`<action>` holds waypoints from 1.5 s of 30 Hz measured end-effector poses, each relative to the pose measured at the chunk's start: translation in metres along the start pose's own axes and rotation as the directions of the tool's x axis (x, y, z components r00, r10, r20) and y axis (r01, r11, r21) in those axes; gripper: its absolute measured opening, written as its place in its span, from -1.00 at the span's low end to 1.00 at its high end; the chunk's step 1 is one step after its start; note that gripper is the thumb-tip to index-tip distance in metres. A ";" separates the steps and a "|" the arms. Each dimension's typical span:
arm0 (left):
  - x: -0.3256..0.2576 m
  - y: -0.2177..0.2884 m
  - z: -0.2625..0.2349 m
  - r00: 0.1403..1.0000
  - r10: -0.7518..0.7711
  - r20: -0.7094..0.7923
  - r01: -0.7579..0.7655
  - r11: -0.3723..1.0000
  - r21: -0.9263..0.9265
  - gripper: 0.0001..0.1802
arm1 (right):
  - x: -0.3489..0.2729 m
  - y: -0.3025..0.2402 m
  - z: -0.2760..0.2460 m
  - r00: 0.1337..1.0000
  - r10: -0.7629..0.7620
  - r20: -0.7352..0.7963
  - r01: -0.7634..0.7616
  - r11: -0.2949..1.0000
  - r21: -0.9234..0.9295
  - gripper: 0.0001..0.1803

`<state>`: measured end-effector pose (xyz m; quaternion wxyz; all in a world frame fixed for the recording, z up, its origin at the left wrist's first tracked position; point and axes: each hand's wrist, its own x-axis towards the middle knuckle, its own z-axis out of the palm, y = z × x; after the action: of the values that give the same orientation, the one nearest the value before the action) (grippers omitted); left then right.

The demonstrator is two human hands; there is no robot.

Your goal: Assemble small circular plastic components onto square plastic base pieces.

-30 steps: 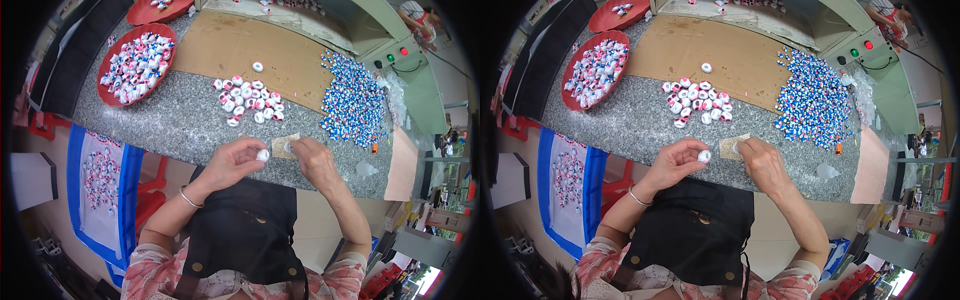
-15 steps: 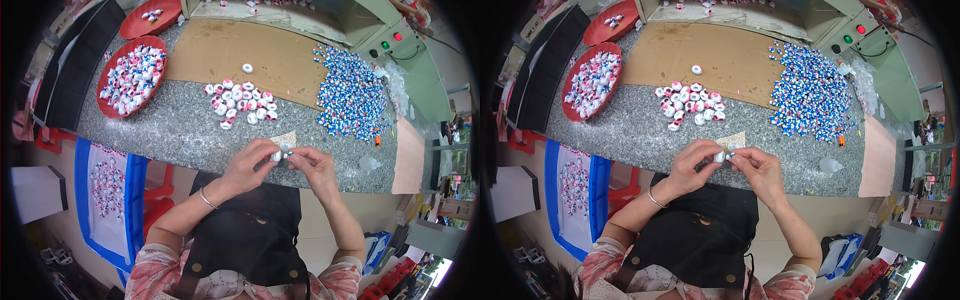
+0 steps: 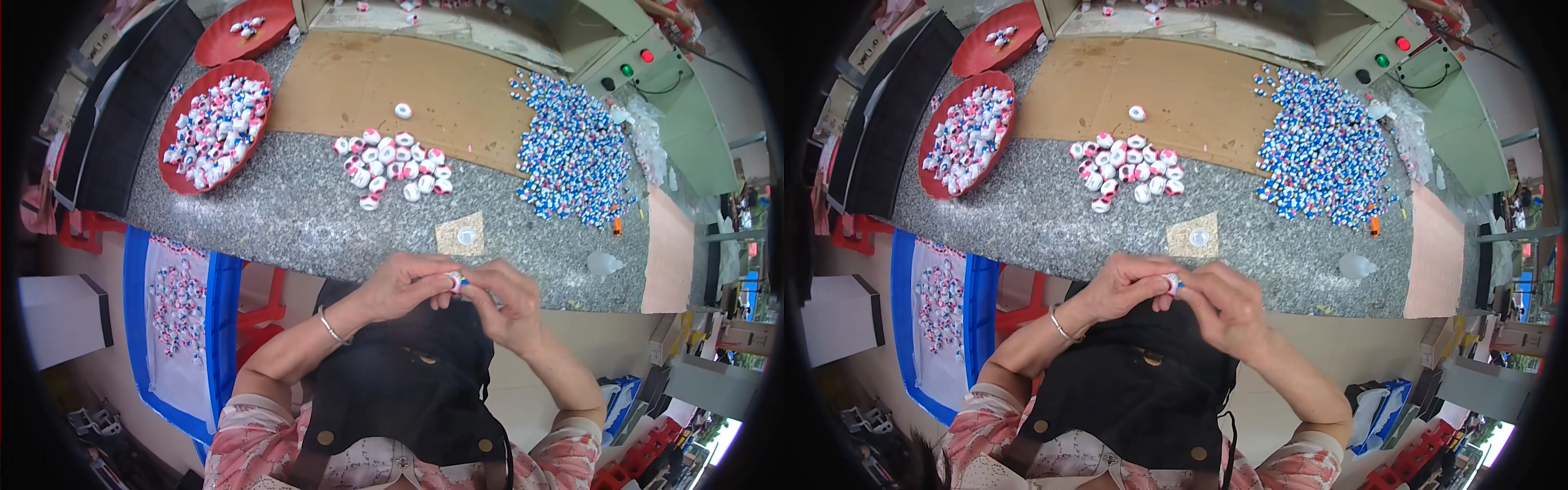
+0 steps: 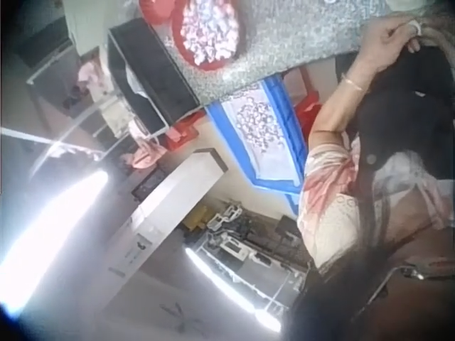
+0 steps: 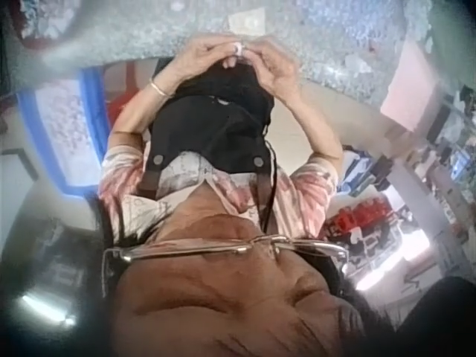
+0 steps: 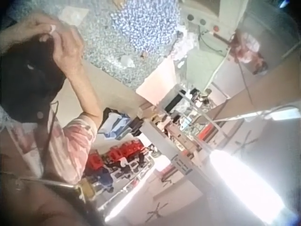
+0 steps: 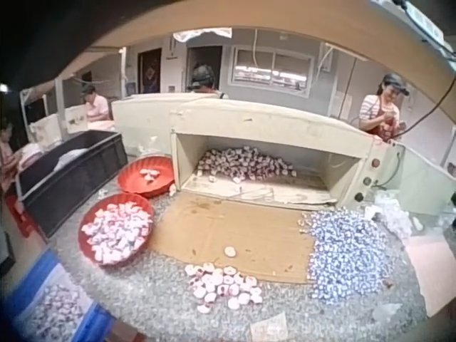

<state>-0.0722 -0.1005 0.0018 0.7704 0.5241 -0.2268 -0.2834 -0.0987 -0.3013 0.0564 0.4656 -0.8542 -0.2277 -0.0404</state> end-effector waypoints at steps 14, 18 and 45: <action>-0.073 0.080 -0.097 0.699 0.608 -0.377 0.121 0.418 0.900 -0.68 | 0.039 0.102 -0.050 0.987 0.032 -0.155 -0.101 0.883 -0.459 -0.79; -0.095 0.108 -0.162 0.561 0.748 -0.354 0.462 0.071 0.884 -0.61 | 0.050 0.108 -0.057 1.000 0.031 0.002 -0.023 0.775 -0.632 -0.82; -0.029 0.024 -0.037 0.914 0.073 -0.399 -0.016 0.989 0.144 -0.65 | -0.013 0.075 -0.030 1.000 0.012 0.018 0.002 0.770 -0.638 -0.74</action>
<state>-0.0649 -0.0489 0.0099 0.7688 0.6178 -0.0940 -0.1355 -0.0740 -0.3650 0.0117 0.1460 -0.9625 -0.2030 -0.1049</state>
